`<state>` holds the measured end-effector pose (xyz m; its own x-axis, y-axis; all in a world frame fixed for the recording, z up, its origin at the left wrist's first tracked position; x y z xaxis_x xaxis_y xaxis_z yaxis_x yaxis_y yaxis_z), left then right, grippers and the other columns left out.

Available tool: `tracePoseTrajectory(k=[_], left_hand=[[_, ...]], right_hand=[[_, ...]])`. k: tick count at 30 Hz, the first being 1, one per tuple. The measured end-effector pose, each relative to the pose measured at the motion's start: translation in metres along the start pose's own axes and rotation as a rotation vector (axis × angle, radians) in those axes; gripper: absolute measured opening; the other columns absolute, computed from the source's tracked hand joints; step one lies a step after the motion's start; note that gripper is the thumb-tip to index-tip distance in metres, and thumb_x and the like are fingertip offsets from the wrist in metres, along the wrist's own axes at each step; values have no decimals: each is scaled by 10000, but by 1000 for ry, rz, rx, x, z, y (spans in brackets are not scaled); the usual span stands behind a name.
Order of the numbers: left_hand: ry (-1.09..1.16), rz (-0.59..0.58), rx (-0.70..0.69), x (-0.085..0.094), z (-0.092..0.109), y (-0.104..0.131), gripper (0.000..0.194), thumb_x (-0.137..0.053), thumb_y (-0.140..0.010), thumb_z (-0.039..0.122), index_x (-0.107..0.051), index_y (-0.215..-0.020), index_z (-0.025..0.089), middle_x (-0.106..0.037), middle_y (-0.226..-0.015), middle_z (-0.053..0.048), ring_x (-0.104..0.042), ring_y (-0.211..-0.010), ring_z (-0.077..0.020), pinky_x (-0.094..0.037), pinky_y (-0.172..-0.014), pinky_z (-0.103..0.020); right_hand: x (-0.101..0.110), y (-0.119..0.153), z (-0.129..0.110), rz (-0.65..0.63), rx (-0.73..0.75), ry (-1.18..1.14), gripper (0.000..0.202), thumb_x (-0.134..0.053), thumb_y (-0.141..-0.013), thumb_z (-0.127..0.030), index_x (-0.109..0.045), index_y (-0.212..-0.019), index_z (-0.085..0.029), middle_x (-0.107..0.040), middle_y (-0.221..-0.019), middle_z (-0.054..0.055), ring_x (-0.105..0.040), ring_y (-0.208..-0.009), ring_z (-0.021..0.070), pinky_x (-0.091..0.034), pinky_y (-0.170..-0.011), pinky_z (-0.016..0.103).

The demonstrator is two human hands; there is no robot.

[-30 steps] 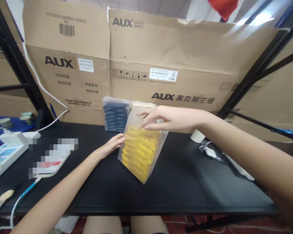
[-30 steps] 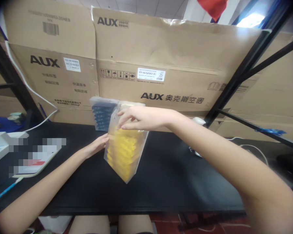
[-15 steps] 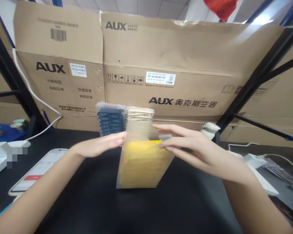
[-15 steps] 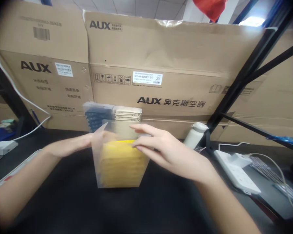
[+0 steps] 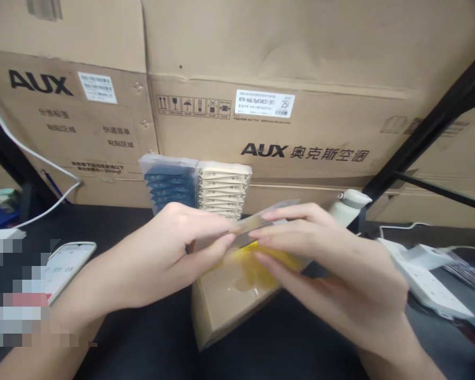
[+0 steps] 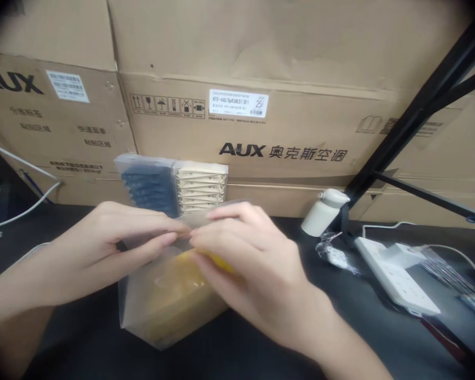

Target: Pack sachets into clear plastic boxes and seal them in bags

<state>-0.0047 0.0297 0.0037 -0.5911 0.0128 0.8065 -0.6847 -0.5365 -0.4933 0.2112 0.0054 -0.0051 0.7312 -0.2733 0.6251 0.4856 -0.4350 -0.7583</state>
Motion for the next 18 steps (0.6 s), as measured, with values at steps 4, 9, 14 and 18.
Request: tracePoseTrajectory(k=[4,9,14,18], left_hand=[[-165,206,-13,-7,10,3,197,-516,-910,204,-702,-845,188,-709,-752,4,-629,-611,-111,-474,-593,-207],[-219,290,9,-5,19,8,139,-578,-872,192,-712,-855,222,-736,-796,29,-669,-661,-115,-492,-614,-195],[-110,219,24,-2,25,11,207,-532,-898,178,-717,-963,243,-745,-888,15,-691,-751,-135,-526,-649,-197],[-20,177,25,1,27,11,227,-511,-915,186,-718,-987,246,-738,-870,2,-688,-763,-143,-545,-650,-207]], right_hand=[[-10,-1,-3,2,17,-124,328,-771,-732,-282,-665,-1040,-249,-708,-881,38,-674,-862,234,-563,-801,405],[-7,-1,1,20,-13,-181,408,-812,-680,-294,-656,-1055,-250,-707,-897,40,-663,-819,225,-553,-770,404],[-4,1,0,37,-86,-232,365,-819,-673,-255,-654,-998,-242,-690,-852,33,-645,-767,201,-546,-653,340],[-5,2,0,41,-106,-249,345,-825,-667,-253,-650,-965,-240,-676,-833,29,-635,-760,197,-537,-633,332]])
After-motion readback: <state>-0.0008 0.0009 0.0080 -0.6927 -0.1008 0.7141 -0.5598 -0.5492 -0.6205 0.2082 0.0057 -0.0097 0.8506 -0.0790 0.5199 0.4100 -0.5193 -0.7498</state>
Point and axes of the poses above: each hand's wrist, its own y-axis away from the middle knuckle, its own x-axis out of the back of the hand, z = x × y, the point moved 1 cm from there along -y, towards the middle knuckle
